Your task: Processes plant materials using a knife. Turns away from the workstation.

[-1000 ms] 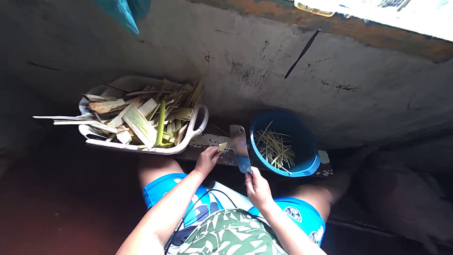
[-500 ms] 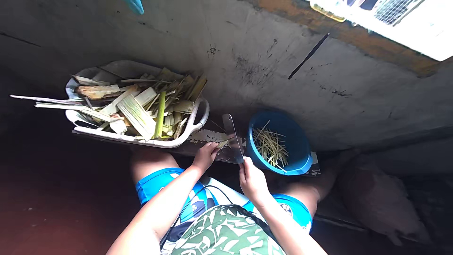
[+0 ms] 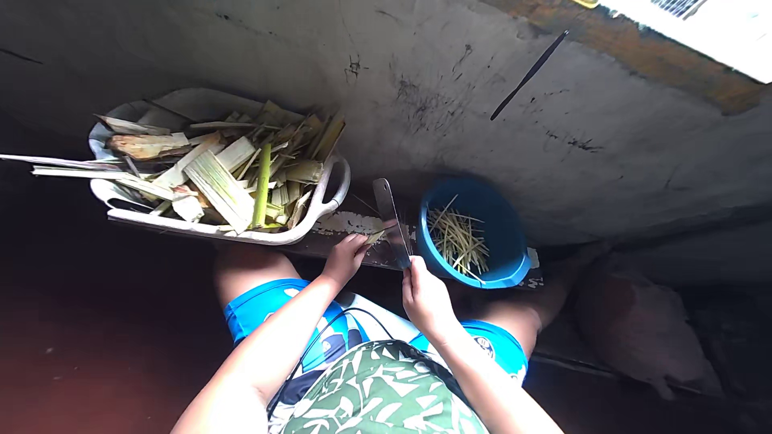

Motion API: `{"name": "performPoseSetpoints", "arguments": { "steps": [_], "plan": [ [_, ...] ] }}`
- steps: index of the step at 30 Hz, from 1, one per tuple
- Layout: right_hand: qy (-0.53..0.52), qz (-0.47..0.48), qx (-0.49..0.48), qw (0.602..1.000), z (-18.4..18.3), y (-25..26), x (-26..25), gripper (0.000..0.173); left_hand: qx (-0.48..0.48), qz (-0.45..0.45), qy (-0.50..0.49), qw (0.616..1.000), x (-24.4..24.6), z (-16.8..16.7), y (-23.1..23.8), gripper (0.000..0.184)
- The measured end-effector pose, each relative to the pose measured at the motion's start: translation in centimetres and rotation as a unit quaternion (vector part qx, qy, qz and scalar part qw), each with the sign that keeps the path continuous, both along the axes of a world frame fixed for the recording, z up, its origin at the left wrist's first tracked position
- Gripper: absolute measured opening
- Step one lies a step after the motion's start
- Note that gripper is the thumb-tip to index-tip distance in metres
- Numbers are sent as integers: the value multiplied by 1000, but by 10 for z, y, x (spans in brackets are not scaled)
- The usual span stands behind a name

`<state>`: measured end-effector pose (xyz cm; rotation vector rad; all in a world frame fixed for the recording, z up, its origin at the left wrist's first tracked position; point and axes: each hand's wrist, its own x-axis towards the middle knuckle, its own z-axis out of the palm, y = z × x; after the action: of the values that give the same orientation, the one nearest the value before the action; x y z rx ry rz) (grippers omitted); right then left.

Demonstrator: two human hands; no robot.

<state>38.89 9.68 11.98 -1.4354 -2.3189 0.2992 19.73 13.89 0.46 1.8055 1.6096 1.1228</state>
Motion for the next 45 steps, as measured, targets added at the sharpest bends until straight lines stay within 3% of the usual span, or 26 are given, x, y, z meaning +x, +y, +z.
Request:
{"name": "performPoseSetpoints", "arguments": {
  "steps": [5,9,13,21,27,37,45],
  "plan": [
    [-30,-9,-43,999,12,-1,-2,23,-2,7,0,1000,2,-1,0,20],
    [-113,-22,-205,972,10,1,-5,25,1,31,-5,1000,1,-3,2,21],
    [-144,-31,-231,962,-17,0,-3,28,48,18,-1,999,3,-11,2,18],
    [-160,-27,-262,951,-24,6,-6,29,56,37,-18,998,5,-10,4,12],
    [-175,-28,-307,935,-54,20,-7,32,72,29,-16,997,6,-11,4,12],
    [-184,-13,-325,928,-73,31,-3,34,28,55,-48,997,5,-7,6,16],
    [-56,-13,-326,943,-82,54,31,32,6,80,-62,995,0,-7,5,17]
  ]
}}
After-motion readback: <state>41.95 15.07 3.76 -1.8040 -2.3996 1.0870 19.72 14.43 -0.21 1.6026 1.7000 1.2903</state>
